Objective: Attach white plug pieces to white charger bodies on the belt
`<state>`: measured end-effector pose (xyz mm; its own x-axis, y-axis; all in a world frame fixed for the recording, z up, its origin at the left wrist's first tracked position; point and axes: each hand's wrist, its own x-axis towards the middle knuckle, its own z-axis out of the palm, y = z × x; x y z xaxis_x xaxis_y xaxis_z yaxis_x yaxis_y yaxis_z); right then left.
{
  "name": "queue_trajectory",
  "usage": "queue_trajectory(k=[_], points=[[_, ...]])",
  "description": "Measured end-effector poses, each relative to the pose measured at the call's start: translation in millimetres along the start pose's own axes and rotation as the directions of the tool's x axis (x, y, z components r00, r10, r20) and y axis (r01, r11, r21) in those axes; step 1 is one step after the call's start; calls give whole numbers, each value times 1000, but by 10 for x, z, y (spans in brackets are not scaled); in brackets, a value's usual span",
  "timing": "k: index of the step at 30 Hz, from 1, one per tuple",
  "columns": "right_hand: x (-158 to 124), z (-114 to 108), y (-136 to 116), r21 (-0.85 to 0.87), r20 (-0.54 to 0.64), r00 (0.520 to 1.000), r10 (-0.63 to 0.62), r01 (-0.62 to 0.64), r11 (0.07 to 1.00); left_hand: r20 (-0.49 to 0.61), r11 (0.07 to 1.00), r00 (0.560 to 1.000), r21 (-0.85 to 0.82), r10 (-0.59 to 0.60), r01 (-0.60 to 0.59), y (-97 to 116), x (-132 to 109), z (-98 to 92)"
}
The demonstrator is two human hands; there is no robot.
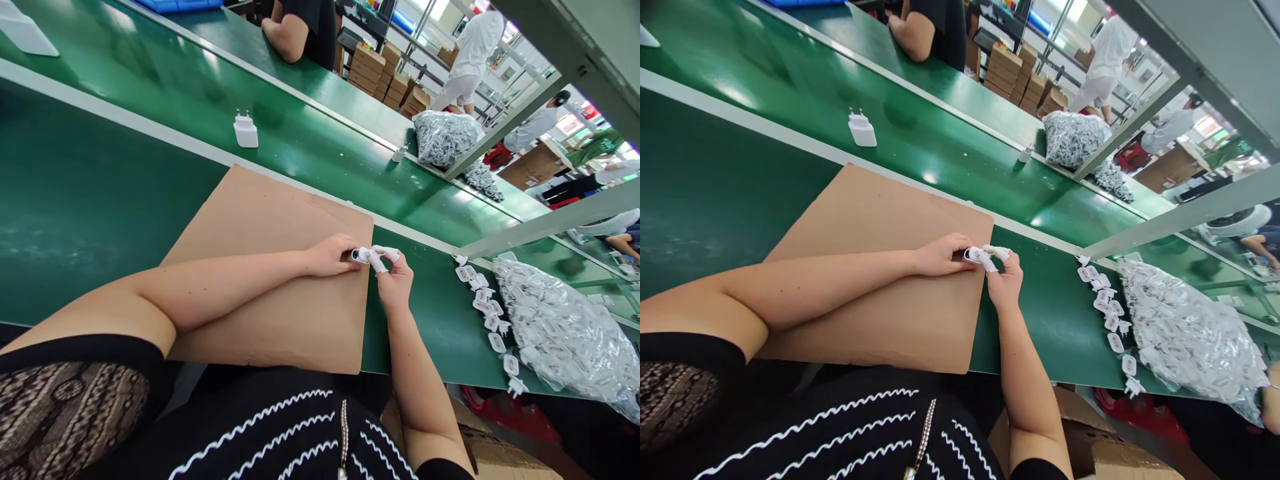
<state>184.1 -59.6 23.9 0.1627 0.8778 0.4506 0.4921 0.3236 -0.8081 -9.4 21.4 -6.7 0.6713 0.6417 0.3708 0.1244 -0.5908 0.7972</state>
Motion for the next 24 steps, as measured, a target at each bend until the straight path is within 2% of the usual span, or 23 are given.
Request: queue_trajectory(k=[4,9,13,16,20,24], points=[[15,32,-51,-205,48,989,-137,143,968,5,1000,1000,-6,-2,2,38,-10,-18],[63,7,-35,-376,118,951,-287,310,873,12,1000,1000,7,-20,20,40,-1,-28],[80,10,-43,-565,155,955,-251,294,771,25,1000,999,7,-20,19,18,8,-14],[117,-1,-73,-627,209,956,-204,292,722,14,1000,1000,9,-22,22,7,2,7],[232,-61,-134,-559,329,931,-158,327,762,0,999,999,-24,-47,47,-3,-1,13],[354,-119,-194,-501,424,897,-127,348,792,41,996,996,-44,-75,77,6,17,-24]])
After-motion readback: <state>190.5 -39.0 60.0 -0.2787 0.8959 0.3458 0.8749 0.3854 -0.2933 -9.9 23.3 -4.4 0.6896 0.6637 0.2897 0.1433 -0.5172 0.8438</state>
